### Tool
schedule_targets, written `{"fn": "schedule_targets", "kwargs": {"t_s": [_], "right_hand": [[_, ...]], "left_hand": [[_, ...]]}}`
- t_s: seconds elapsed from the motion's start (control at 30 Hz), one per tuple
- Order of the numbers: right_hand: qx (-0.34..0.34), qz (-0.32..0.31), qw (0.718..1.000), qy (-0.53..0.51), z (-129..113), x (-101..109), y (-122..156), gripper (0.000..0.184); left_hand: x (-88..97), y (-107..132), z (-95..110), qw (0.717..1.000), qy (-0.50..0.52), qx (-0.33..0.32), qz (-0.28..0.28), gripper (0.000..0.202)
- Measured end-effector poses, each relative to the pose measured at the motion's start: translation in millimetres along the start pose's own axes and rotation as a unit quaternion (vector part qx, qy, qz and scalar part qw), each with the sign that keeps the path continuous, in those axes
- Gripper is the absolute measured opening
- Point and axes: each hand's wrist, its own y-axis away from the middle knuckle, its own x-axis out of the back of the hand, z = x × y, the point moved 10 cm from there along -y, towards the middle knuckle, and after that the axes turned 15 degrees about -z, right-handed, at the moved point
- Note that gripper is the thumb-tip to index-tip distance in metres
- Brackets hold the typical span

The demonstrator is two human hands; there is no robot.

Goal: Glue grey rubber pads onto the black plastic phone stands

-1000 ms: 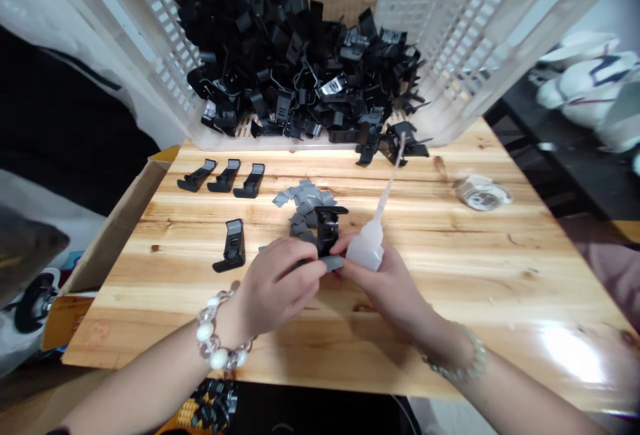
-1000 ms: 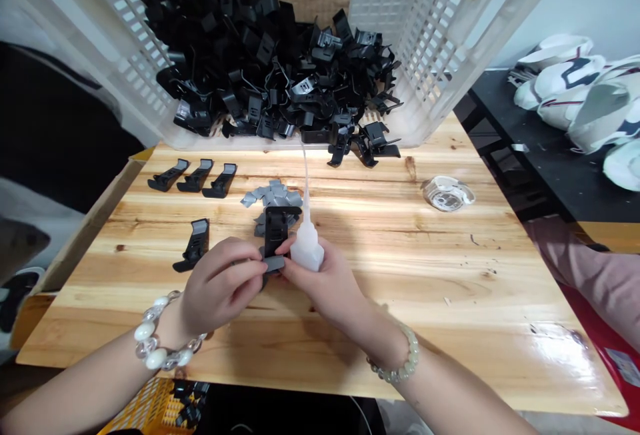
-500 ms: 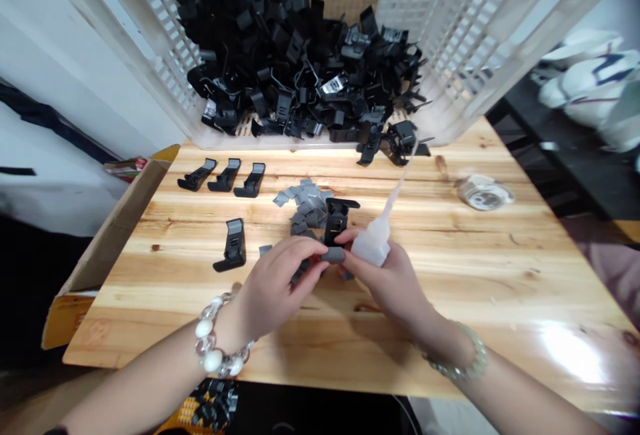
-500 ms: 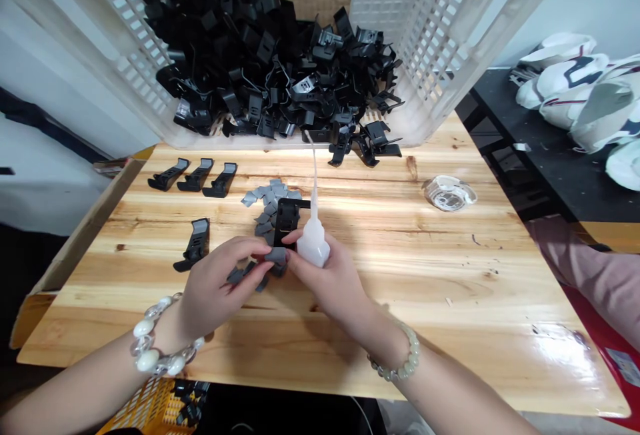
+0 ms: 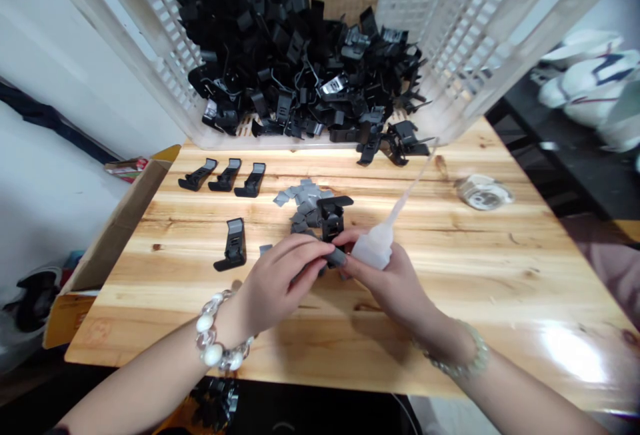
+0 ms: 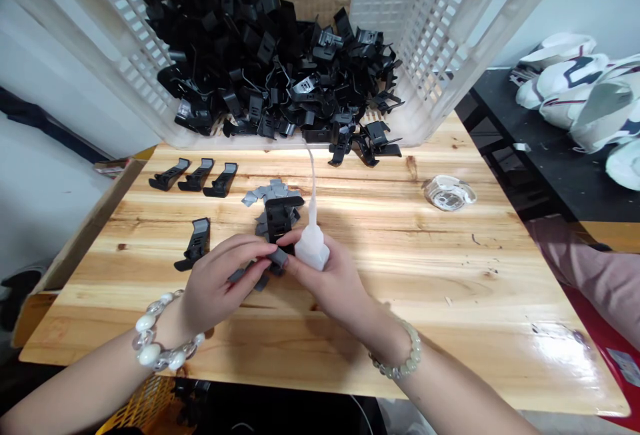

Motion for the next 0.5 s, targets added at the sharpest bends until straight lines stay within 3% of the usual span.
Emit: {"fn": "schedule_targets", "kwargs": {"t_s": [0.17, 0.23, 0.3, 0.4, 0.5], "right_hand": [[0.000, -0.020, 1.000, 0.003, 1, -4, -2, 0.018], [-0.004, -0.004, 1.000, -0.005, 2, -1, -2, 0.018], [-0.004, 0.013, 1.000, -0.006, 2, 3, -1, 0.019], [-0.005, -0.020, 1.000, 0.019, -1, -2, -1, 0.017], [-0.018, -0.071, 0.997, 0.031, -1, -12, -2, 0.014]], "left_hand": [[-2.5, -1, -2, 0.998, 0.069, -0.004, -0.004, 0.028], [-3.4, 1, -16, 0.988, 0.149, 0.048, 0.017, 0.022], [-8.9, 4, -34, 0.960, 0.249, 0.123, 0.029, 0.014], [-25.4, 4, -49, 0.917, 0.341, 0.205, -0.022, 0.011], [-29.4, -2, -47, 0.913, 0.347, 0.201, -0.070, 0.018]]}}
